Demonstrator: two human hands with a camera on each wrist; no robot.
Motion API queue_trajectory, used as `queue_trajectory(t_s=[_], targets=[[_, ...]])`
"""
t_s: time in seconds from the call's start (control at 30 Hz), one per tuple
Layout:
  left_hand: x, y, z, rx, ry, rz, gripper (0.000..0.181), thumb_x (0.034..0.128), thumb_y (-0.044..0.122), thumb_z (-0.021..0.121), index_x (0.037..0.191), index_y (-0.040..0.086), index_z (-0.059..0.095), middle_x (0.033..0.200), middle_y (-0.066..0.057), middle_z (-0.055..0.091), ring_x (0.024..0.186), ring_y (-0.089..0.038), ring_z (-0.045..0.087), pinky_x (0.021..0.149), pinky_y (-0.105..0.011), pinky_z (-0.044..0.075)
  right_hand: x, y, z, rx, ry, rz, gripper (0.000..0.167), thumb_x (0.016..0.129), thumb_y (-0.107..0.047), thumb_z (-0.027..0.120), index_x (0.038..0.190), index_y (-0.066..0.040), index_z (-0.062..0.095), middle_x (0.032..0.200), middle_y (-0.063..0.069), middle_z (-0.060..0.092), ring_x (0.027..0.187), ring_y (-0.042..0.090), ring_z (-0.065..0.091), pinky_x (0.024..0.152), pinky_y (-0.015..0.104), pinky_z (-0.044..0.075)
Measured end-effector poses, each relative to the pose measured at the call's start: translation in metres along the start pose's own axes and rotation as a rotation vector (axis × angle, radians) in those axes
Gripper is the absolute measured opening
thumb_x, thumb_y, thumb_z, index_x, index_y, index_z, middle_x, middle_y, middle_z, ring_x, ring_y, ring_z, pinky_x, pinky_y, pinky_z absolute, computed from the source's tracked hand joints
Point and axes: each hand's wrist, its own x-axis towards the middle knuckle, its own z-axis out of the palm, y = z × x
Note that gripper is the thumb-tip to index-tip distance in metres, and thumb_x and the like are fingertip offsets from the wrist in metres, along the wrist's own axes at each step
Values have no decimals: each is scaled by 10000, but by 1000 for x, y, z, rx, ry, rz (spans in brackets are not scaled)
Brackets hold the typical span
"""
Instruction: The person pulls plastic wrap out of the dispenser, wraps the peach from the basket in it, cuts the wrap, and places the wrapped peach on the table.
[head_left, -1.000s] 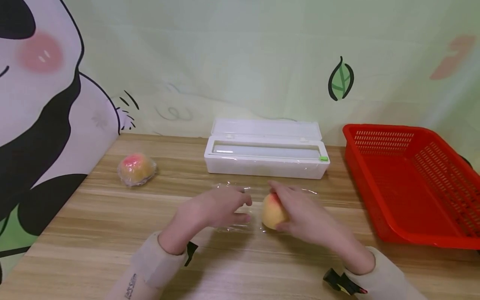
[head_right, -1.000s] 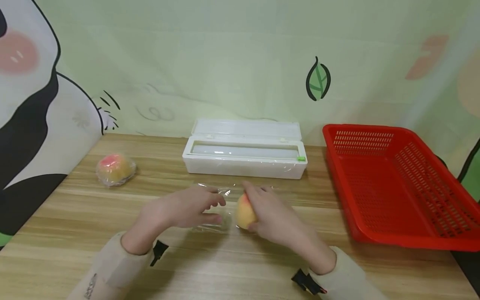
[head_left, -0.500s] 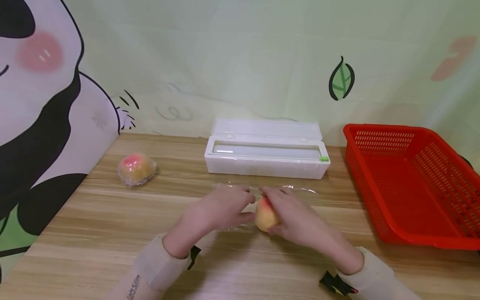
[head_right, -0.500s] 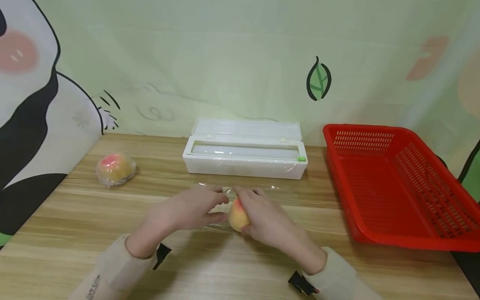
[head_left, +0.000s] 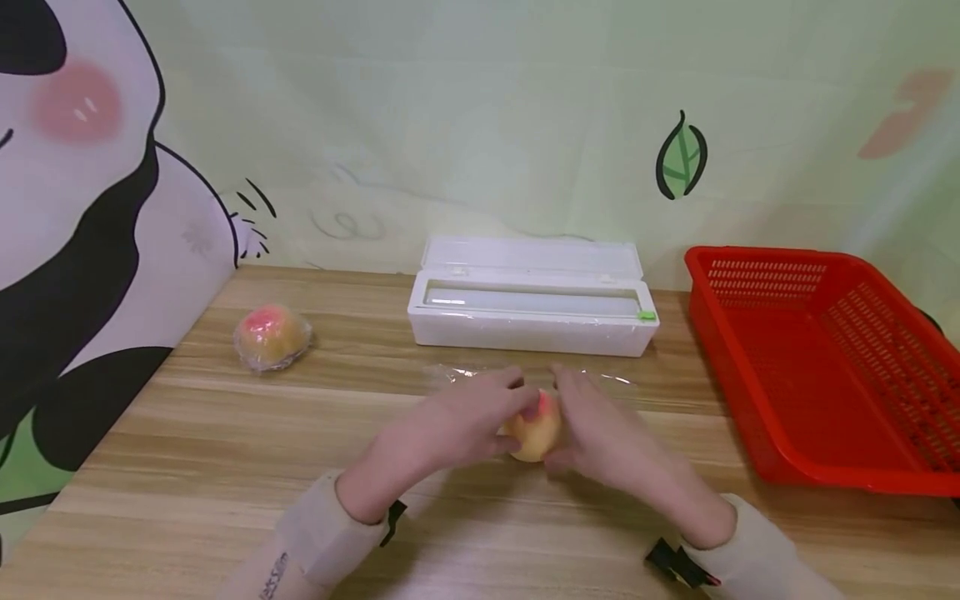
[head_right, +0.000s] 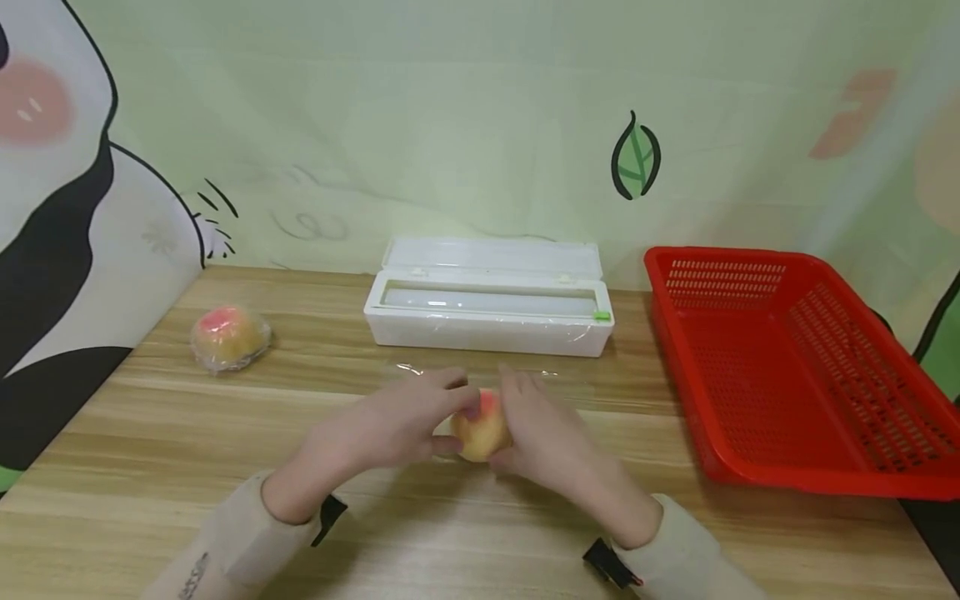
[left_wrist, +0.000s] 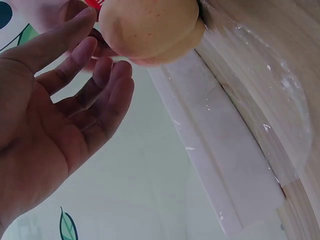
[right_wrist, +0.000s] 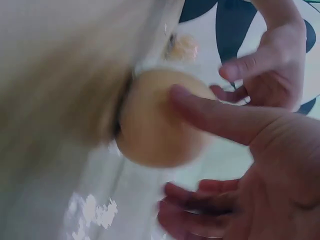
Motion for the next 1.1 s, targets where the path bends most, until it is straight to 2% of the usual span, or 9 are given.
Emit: queue_trajectory(t_s=[0.1,0.17,0.27,0.37,0.6,0.8,0.93,1.1], targets=[[0,2,2,14,-4,39,330,856,157,858,1115,140,654,1085,-14,548,989,-194,569,839,-301,513,-3,4,-9,-95,-88,119,796,658,-254,991,1237,48,534,1054,138,628,936,281,613,786,439,566],[0,3,4,34,3,59,346,852,154,860,1129,162,652,1140,-22,549,1057,-212,568,873,-318,519,-5,6,-14,-148,-162,161,610,657,-271,989,1046,-22,590,885,60,591,795,230,564,652,381,527],[0,5,6,40,7,76,377,851,145,862,1166,186,658,1222,-49,537,1146,-249,544,921,-352,522,-6,8,-18,-190,-252,159,416,698,-244,962,814,-108,587,723,-1,517,686,194,490,565,344,436],[-1,5,8,34,0,76,406,857,140,857,1209,211,668,1278,-67,520,1187,-269,519,966,-375,509,-5,10,-15,-202,-284,130,358,740,-191,931,722,-140,577,649,-25,511,649,183,476,568,339,423],[-2,6,8,9,-21,69,424,865,135,851,1239,205,662,1328,-91,500,1221,-272,499,948,-339,522,-4,15,-7,-172,-304,107,268,812,-16,787,682,-159,601,595,-33,522,579,182,486,541,331,425],[-2,6,10,-37,-17,61,429,861,117,851,1228,181,639,1292,-75,494,1198,-246,488,942,-305,510,-3,18,-8,-122,-320,97,264,818,-24,737,681,-163,559,604,-24,494,590,173,463,541,326,377],[-1,6,12,-77,0,37,446,851,137,864,1215,173,610,1246,-62,482,1177,-237,482,907,-306,521,-2,19,-13,-85,-287,47,260,803,-46,722,678,-173,533,610,-42,467,589,149,444,540,310,349],[2,8,14,-71,25,11,501,830,189,888,1219,175,572,1211,-59,460,1154,-234,463,855,-301,532,-1,18,-20,-59,-223,-6,271,818,-69,726,681,-195,529,601,-69,460,569,119,437,532,286,356]])
